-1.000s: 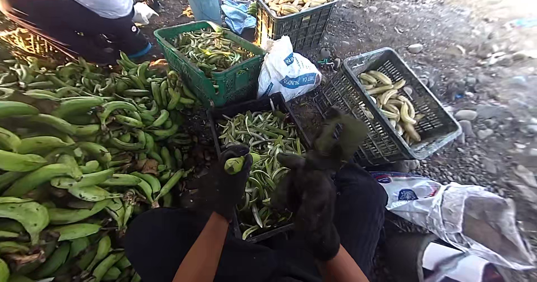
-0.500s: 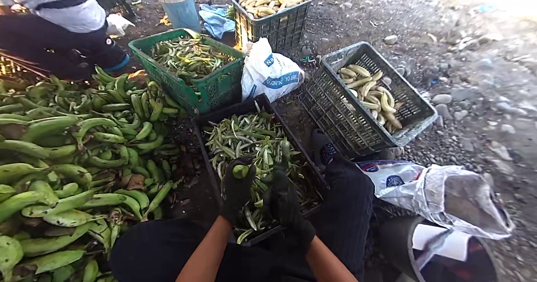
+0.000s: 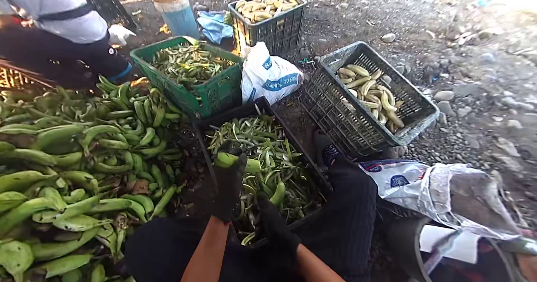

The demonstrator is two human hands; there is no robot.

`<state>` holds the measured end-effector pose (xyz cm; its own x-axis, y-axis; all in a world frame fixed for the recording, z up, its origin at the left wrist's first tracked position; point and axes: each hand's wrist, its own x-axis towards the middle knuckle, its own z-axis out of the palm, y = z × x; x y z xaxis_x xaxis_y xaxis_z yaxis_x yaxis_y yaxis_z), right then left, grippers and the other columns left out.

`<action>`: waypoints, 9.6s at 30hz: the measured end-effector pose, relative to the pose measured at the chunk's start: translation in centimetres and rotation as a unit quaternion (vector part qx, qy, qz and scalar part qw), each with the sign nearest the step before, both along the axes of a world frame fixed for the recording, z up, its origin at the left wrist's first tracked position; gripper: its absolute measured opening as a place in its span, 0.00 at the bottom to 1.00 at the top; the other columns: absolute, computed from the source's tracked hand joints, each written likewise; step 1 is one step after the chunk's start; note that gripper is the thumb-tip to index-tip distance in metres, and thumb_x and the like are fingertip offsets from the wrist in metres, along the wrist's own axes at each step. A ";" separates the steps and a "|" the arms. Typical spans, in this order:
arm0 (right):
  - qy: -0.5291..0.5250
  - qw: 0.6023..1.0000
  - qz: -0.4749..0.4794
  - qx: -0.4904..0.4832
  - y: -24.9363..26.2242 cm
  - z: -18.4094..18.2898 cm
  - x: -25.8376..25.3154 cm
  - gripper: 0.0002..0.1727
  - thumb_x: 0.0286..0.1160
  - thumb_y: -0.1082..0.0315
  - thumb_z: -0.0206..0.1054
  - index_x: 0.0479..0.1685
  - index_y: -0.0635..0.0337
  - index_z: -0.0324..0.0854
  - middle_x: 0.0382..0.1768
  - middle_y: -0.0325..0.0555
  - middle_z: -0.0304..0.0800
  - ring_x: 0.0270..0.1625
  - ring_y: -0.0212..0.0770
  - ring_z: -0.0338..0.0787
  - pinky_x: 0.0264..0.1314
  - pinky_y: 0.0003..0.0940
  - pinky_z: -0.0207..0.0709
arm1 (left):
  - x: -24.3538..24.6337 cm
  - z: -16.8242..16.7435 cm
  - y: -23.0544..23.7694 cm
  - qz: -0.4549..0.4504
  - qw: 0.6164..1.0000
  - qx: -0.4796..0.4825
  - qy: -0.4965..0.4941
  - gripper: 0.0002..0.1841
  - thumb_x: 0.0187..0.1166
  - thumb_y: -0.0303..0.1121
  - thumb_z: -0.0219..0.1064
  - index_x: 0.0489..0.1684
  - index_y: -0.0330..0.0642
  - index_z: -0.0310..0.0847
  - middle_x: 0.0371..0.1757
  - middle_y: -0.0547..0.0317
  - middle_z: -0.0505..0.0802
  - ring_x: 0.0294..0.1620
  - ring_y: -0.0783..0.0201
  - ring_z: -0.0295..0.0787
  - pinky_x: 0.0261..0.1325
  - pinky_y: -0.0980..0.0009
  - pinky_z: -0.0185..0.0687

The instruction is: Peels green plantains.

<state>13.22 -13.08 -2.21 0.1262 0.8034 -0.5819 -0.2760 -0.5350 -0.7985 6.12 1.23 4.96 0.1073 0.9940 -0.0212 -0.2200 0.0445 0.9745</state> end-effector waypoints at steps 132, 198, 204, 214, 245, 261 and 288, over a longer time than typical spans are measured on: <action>-0.547 0.811 0.084 0.190 5.7 5.3 4.6 0.38 0.80 0.33 0.47 0.70 0.50 0.86 0.62 0.64 0.88 0.69 0.70 0.83 0.66 0.72 0.71 | -3.8 0.0 1.1 -0.080 0.973 -0.161 -0.142 0.29 0.94 0.54 0.33 0.64 0.45 0.77 0.30 0.57 0.89 0.26 0.66 0.87 0.31 0.70 0.87; -0.326 0.932 0.140 -0.079 5.3 -2.2 11.1 0.31 0.78 0.41 0.64 0.61 0.63 0.83 0.61 0.62 0.88 0.67 0.61 0.86 0.67 0.68 0.76 | -1.6 6.0 1.1 -0.291 0.869 0.032 0.400 0.28 0.91 0.49 0.47 0.77 0.37 0.72 0.53 0.52 0.93 0.47 0.64 0.92 0.53 0.63 0.88; -0.349 0.917 0.158 -0.113 6.2 -2.1 9.5 0.28 0.81 0.45 0.63 0.64 0.62 0.82 0.64 0.62 0.87 0.69 0.61 0.86 0.68 0.67 0.76 | -7.6 -0.4 -0.4 -0.188 0.948 -0.057 0.251 0.26 0.93 0.46 0.40 0.69 0.34 0.73 0.44 0.56 0.92 0.41 0.67 0.92 0.48 0.66 0.91; -0.579 0.814 0.006 0.048 6.0 6.3 10.1 0.29 0.82 0.44 0.61 0.66 0.58 0.86 0.64 0.59 0.88 0.63 0.60 0.90 0.65 0.61 0.80 | -3.2 -1.4 -3.2 -0.286 0.890 -0.135 0.329 0.29 0.94 0.50 0.46 0.77 0.34 0.72 0.56 0.40 0.91 0.52 0.52 0.91 0.57 0.53 0.86; -0.211 0.970 0.070 0.099 1.2 2.1 0.9 0.29 0.95 0.56 0.42 0.78 0.70 0.71 0.41 0.58 0.89 0.38 0.48 0.88 0.48 0.50 0.84 | -1.3 -2.5 -1.6 0.053 0.968 0.231 0.081 0.22 0.77 0.28 0.70 0.65 0.25 0.74 0.64 0.49 0.89 0.63 0.66 0.88 0.68 0.66 0.85; -0.492 0.818 0.240 0.177 4.4 6.4 5.7 0.41 0.72 0.23 0.47 0.86 0.22 0.68 0.68 0.64 0.83 0.71 0.71 0.78 0.62 0.73 0.71 | -4.4 -0.8 1.0 -0.067 0.996 -0.043 -0.027 0.35 0.92 0.60 0.27 0.75 0.51 0.75 0.41 0.59 0.91 0.33 0.68 0.87 0.36 0.70 0.88; -0.486 0.863 0.073 0.121 10.4 8.0 5.7 0.34 0.82 0.28 0.47 0.77 0.33 0.78 0.60 0.59 0.87 0.64 0.66 0.83 0.56 0.74 0.72 | -3.9 -0.9 -0.2 -0.050 0.990 -0.022 0.133 0.28 0.95 0.45 0.33 0.76 0.40 0.72 0.41 0.57 0.93 0.35 0.69 0.89 0.42 0.69 0.88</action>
<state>18.93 -2.67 5.77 0.3475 0.9350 -0.0710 0.6421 -0.2925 -0.7087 2.22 0.99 4.07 0.1899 0.9762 -0.1052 0.0525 0.0969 0.9939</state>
